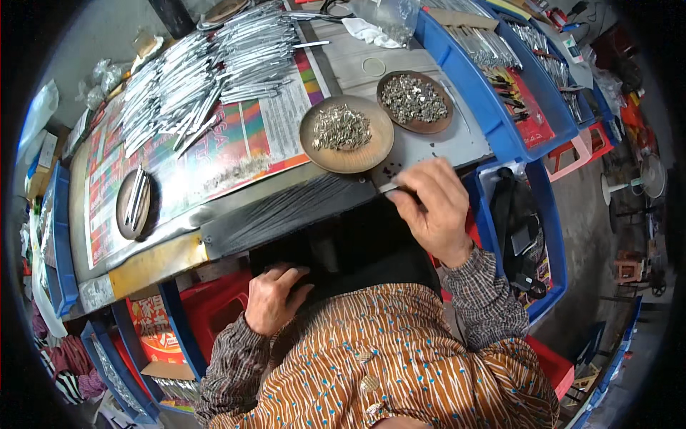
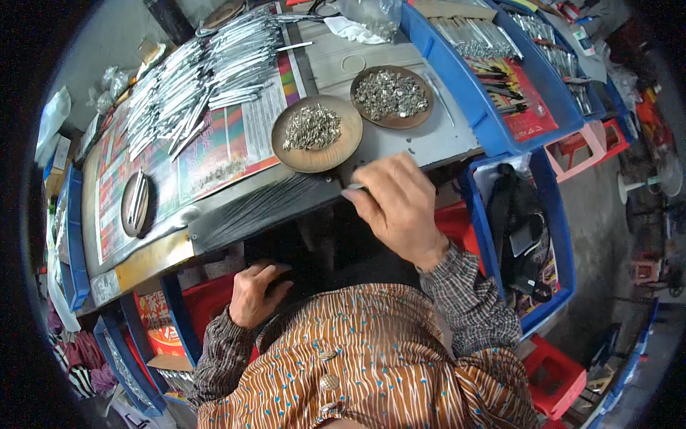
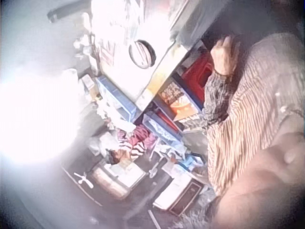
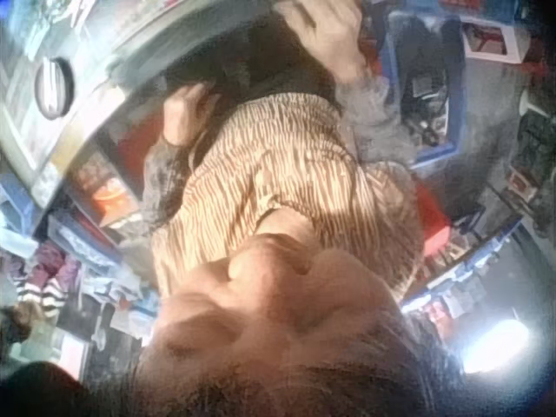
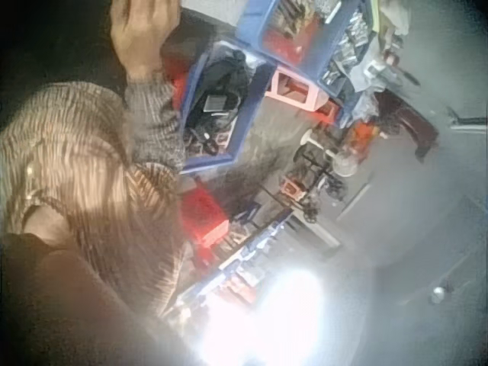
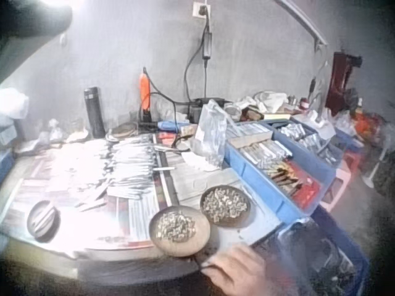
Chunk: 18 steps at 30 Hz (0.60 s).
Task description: The person assembles small metal components onto thin metal strips by hand at a workbench.
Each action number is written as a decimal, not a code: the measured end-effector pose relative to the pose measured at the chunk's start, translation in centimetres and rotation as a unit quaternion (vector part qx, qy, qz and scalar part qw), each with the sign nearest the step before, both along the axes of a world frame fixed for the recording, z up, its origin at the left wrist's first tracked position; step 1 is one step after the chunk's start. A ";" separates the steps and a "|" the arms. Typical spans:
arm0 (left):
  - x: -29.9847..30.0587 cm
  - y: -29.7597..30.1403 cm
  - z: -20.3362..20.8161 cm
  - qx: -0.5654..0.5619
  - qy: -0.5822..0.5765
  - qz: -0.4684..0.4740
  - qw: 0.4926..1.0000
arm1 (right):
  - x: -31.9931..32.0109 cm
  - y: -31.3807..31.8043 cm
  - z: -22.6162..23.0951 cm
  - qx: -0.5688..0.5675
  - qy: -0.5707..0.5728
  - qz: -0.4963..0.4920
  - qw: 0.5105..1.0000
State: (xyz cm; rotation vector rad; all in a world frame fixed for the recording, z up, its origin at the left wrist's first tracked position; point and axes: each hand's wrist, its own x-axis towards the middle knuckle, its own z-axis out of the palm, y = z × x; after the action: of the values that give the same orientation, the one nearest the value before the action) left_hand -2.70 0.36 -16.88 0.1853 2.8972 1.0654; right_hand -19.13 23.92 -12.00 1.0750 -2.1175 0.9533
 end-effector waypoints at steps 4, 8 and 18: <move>3.1 -1.7 -6.6 -0.068 -0.010 0.009 0.998 | 3.6 1.7 -3.6 0.131 -0.125 0.065 0.981; 4.6 -2.1 -7.4 -0.110 0.019 0.034 0.993 | 6.0 4.1 -8.9 0.262 -0.164 0.008 0.951; 6.5 -1.6 -7.5 -0.093 0.062 0.092 0.989 | 8.1 5.7 -7.8 0.251 -0.214 -0.036 0.943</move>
State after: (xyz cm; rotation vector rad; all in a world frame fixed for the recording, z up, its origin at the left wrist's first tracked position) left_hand 3.82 -1.28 -24.35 -0.0276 3.1552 0.8225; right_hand -10.98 29.66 -19.76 1.0800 -2.8456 0.6663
